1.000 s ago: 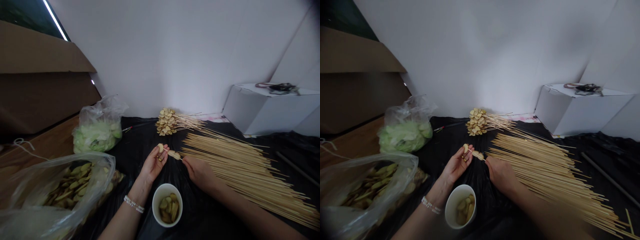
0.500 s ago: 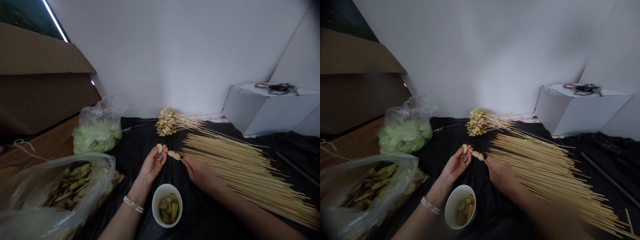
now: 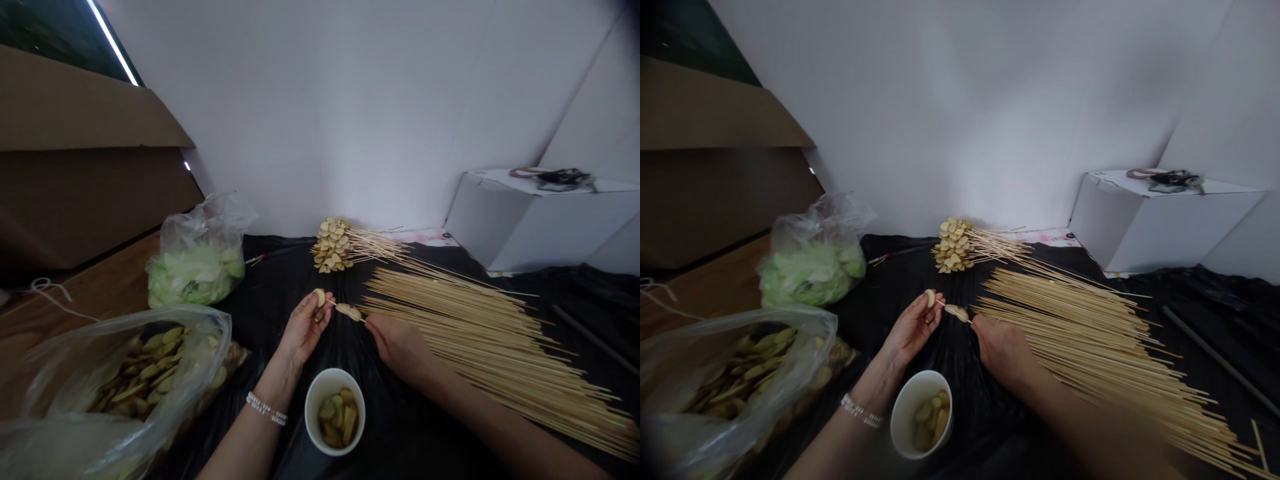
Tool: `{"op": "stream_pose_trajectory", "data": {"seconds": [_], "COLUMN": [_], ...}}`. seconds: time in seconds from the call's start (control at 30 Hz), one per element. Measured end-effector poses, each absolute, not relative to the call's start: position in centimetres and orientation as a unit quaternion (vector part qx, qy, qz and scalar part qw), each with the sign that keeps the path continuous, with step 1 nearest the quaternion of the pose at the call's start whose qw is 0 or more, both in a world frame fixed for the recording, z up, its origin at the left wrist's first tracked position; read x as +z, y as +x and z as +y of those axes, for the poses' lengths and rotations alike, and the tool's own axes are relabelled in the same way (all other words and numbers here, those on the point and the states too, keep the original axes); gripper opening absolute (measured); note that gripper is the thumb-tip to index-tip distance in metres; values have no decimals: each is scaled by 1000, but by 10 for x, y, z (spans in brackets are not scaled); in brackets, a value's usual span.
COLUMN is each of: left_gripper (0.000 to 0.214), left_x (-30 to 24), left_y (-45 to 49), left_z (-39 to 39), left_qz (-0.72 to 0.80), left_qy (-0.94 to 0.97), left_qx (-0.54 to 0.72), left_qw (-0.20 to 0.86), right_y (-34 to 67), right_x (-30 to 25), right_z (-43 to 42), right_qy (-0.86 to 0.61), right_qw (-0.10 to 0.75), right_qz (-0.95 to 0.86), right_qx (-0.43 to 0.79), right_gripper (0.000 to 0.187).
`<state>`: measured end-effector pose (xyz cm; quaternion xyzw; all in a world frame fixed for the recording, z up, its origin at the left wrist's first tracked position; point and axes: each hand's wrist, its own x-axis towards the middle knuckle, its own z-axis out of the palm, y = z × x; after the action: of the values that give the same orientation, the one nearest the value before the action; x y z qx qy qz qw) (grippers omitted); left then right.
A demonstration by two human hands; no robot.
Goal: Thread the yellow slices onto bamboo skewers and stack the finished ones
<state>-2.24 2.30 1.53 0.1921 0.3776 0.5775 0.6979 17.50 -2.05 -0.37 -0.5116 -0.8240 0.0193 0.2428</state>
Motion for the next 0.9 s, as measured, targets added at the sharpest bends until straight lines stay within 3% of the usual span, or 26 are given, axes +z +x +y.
{"op": "stream_pose_trajectory", "data": {"seconds": [0.37, 0.63, 0.9], "left_gripper": [7, 6, 8], "left_x": [13, 14, 11], "left_y": [-25, -25, -24], "left_z": [25, 23, 23], "left_qz": [382, 382, 396], "left_qy": [220, 218, 209], "left_qx": [567, 553, 547], "left_qw": [695, 708, 708], "right_y": [178, 176, 178], "right_x": [-10, -2, -6], "right_z": [-19, -18, -19], "right_qy": [-489, -492, -489], "right_qw": [251, 290, 250], "right_qz": [-835, -811, -835], "right_qx": [8, 125, 19], "right_gripper": [25, 29, 28]}}
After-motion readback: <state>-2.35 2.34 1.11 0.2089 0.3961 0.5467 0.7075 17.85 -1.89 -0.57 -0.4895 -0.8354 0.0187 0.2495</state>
